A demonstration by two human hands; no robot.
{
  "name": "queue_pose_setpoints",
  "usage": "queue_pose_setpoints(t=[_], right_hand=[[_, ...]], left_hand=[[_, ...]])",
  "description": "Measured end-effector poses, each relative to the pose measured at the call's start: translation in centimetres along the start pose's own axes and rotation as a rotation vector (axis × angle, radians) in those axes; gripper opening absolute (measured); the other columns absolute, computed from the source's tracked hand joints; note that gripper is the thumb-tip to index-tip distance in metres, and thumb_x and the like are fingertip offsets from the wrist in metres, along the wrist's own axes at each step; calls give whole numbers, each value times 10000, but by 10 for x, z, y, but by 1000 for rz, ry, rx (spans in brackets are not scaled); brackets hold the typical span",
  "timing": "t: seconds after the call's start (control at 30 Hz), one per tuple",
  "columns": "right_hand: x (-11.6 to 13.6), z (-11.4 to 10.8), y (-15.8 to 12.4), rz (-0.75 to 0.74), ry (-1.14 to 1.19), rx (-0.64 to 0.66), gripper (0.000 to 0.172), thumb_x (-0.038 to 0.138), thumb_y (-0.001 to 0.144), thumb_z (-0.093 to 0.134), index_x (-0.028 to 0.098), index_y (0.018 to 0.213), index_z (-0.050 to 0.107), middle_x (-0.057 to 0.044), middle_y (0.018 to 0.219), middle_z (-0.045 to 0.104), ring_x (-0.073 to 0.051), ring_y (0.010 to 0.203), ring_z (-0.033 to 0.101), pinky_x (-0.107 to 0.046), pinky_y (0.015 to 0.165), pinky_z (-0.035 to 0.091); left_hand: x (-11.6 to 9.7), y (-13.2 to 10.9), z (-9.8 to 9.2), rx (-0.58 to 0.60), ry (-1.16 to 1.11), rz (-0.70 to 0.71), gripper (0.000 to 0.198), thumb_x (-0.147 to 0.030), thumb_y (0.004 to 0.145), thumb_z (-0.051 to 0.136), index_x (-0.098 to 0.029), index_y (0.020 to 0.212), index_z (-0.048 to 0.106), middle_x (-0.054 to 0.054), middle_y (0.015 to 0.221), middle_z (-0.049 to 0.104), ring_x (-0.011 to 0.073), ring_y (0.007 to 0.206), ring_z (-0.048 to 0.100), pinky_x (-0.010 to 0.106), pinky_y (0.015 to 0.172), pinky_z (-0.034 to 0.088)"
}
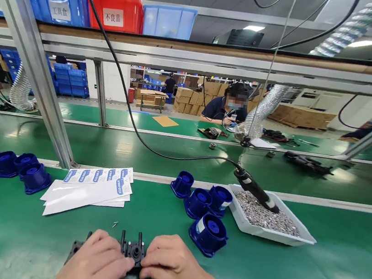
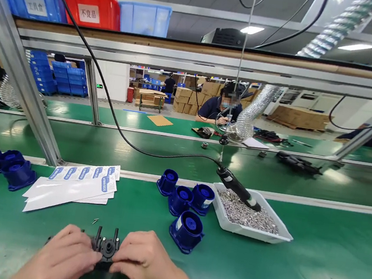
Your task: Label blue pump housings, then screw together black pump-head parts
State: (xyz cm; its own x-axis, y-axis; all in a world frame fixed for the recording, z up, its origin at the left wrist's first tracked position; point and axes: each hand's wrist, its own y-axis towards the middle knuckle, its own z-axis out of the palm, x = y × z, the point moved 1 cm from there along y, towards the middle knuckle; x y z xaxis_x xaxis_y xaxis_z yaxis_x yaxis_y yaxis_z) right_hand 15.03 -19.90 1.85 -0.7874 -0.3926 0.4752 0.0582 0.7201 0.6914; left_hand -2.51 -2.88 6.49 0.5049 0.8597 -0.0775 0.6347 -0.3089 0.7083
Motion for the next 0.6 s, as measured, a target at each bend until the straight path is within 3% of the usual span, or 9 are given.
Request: queue_pose_setpoints(t=[0.1, 0.2, 0.33, 0.5, 0.6], right_hand=[[3, -5, 0, -22, -105, 54, 315, 436, 1071, 672, 196, 932, 821, -36, 762, 767, -143, 611, 681, -280, 539, 419], [7, -10, 0, -69, -199, 106, 255, 391, 1083, 655, 187, 1040, 801, -42, 779, 763, -157, 622, 673, -306, 547, 392], [8, -13, 0, -79, -180, 131, 222, 369, 1074, 673, 203, 980, 784, -32, 797, 765, -155, 641, 677, -310, 568, 393], [-6, -15, -4, 57, -72, 66, 229, 392, 1061, 693, 190, 1025, 794, -36, 770, 767, -158, 638, 668, -287, 594, 422], [-21, -18, -8, 222, -147, 122, 193, 367, 1040, 721, 197, 1007, 806, -37, 793, 769, -174, 671, 676, -287, 630, 432]], left_hand=[[-3, -5, 10, -31, 94, 1, 270, -59, 1112, 437, -80, 1209, 688, 50, 804, 766, 207, 810, 661, 351, 776, 442], [-1, -9, 14, 9, 152, -20, 285, -58, 1114, 440, -65, 1278, 672, 51, 831, 775, 224, 865, 662, 371, 838, 418], [-1, -9, 16, 28, 174, -17, 329, -73, 1128, 378, -59, 1254, 681, 45, 795, 758, 232, 844, 651, 384, 842, 393], [-5, -6, 19, 15, 187, -6, 349, -84, 1127, 354, -55, 1235, 684, 47, 797, 758, 235, 815, 654, 390, 827, 399], [-5, -8, 18, 53, 185, -7, 357, -116, 1137, 347, -64, 1277, 671, 69, 873, 781, 242, 840, 668, 388, 834, 421]])
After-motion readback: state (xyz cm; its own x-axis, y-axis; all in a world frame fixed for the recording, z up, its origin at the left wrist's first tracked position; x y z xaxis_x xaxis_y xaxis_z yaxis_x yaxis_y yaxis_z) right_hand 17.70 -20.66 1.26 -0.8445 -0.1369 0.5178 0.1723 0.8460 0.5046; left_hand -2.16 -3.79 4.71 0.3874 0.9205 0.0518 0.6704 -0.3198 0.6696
